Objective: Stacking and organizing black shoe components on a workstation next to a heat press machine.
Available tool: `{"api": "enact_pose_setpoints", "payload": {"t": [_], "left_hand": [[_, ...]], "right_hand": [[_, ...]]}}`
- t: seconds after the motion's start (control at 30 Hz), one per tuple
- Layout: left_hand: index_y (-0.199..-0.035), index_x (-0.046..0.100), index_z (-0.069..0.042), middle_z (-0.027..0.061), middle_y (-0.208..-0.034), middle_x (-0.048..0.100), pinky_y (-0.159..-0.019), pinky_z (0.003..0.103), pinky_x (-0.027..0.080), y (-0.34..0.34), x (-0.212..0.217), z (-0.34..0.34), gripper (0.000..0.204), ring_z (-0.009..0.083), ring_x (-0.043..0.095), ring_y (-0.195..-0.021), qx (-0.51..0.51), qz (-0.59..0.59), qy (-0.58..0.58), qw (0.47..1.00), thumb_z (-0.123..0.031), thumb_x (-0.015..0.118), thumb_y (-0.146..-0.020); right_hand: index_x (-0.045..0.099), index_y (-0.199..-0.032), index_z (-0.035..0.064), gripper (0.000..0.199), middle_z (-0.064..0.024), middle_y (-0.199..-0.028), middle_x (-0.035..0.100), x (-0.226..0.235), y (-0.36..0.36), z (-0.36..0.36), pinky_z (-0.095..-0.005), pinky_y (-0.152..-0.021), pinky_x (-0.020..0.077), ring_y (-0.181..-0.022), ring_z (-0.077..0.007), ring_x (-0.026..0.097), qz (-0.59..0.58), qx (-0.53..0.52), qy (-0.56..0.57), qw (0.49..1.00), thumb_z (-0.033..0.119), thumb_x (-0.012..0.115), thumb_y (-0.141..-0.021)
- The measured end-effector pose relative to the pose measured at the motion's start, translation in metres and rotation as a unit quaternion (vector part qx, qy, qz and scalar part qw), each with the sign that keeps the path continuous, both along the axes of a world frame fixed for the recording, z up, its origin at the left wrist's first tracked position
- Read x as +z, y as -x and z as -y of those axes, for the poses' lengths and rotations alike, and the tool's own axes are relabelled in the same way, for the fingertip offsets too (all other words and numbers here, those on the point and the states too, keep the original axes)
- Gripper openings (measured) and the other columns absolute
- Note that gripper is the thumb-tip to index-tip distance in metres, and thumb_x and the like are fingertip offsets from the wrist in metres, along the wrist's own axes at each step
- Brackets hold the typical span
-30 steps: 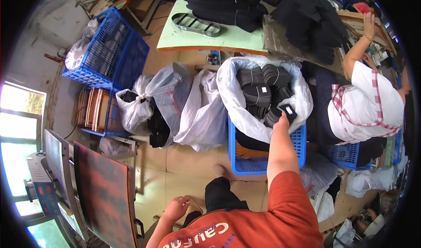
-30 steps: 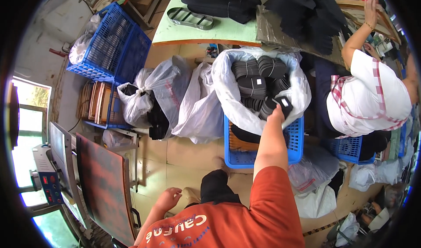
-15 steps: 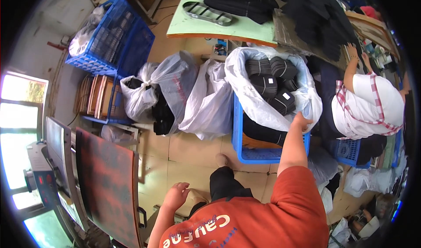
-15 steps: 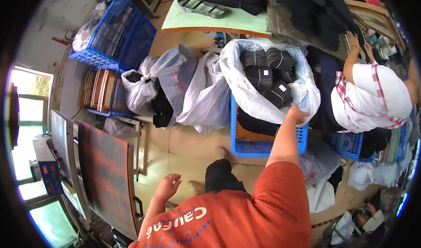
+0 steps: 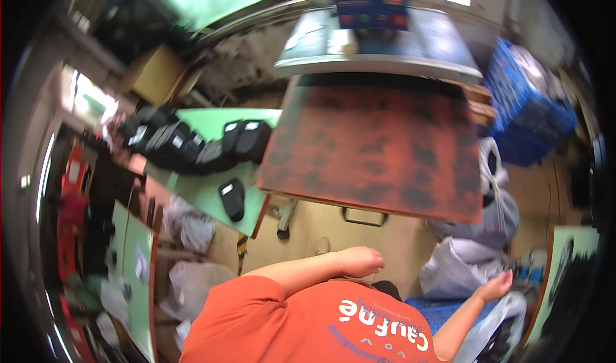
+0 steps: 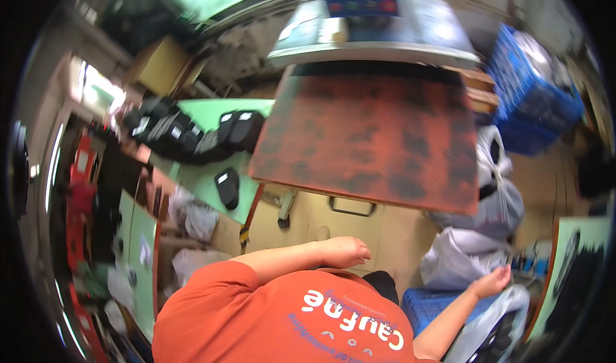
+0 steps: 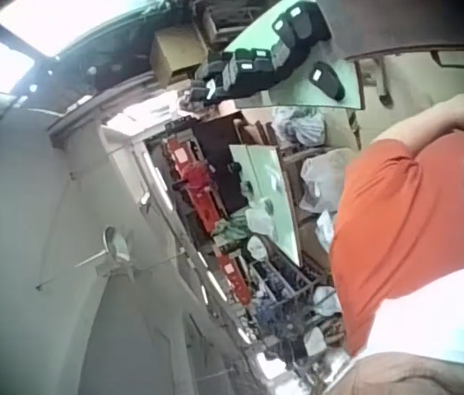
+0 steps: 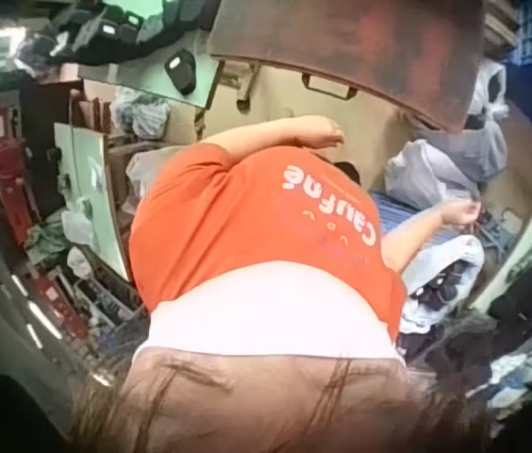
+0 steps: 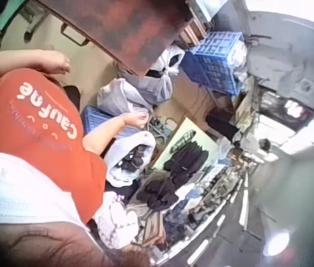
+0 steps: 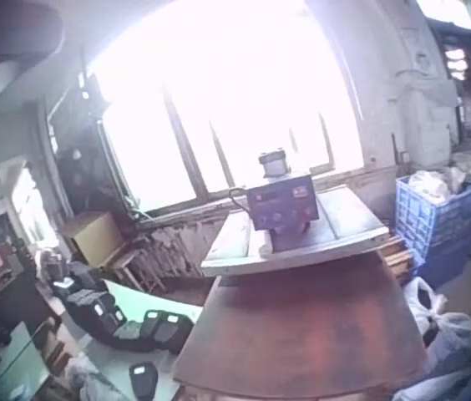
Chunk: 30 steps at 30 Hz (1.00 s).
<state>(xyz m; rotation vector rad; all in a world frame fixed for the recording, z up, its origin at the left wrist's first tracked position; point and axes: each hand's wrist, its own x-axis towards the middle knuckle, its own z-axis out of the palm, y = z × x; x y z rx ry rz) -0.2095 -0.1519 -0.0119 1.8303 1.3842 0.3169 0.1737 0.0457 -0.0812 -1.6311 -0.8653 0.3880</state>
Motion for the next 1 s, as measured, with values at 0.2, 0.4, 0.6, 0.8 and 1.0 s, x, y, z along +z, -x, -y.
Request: {"api": "enact_pose_setpoints", "payload": {"t": [0.2,0.4,0.6,0.8,1.0], "left_hand": [[-0.089,0.059,-0.001,0.0117,-0.08,0.06,-0.068,0.032,0.048,0.166,0.019,0.067,0.008,0.0261,0.059,-0.074,0.462,0.047,-0.373,0.803,-0.003,0.058,-0.081],[-0.091,0.059,0.001,0.0032,-0.085,0.061,-0.07,0.024,0.045,0.328,-0.033,0.122,0.021,0.009,0.054,-0.076,0.768,0.194,-0.19,0.58,-0.02,0.053,-0.092],[-0.085,0.06,-0.001,-0.001,-0.079,0.055,-0.064,0.028,0.039,0.383,-0.083,0.082,0.033,0.0096,0.047,-0.07,0.76,0.514,-0.112,0.381,-0.03,0.046,-0.095],[-0.092,0.063,-0.013,-0.0035,-0.085,0.058,-0.06,0.026,0.033,0.39,-0.05,0.071,0.036,0.0094,0.043,-0.066,0.707,0.587,-0.031,0.394,-0.048,0.056,-0.086],[-0.096,0.062,-0.017,-0.0065,-0.088,0.058,-0.065,0.024,0.03,0.385,-0.023,0.072,0.036,0.008,0.045,-0.069,0.695,0.599,-0.06,0.393,-0.05,0.062,-0.08]], "right_hand": [[0.058,-0.101,0.0029,0.02,-0.004,-0.104,0.056,0.103,0.352,0.056,-0.0268,-0.087,0.0416,-0.096,-0.0123,0.053,-0.123,0.593,-0.029,0.795,-0.003,0.053,-0.082],[0.037,-0.131,-0.0015,0.059,-0.0193,-0.126,0.046,0.092,0.617,0.145,-0.0305,-0.092,0.041,-0.113,-0.0231,0.049,-0.242,0.758,0.242,0.555,0.016,0.065,-0.082],[0.056,-0.107,-0.0026,0.044,-0.0144,-0.099,0.062,0.037,0.763,0.158,-0.0388,-0.082,0.0487,-0.09,-0.0258,0.061,-0.298,0.578,0.371,0.662,0.018,0.072,-0.072],[0.057,-0.102,0.0009,0.028,-0.0114,-0.091,0.063,0.016,0.768,0.135,-0.038,-0.075,0.0527,-0.082,-0.0233,0.063,-0.353,0.535,0.467,0.609,0.016,0.064,-0.079],[0.057,-0.101,-0.0036,0.027,-0.0134,-0.092,0.062,0.088,0.758,0.143,-0.0366,-0.069,0.054,-0.078,-0.0238,0.063,-0.366,0.54,0.434,0.622,0.01,0.064,-0.079]]}}
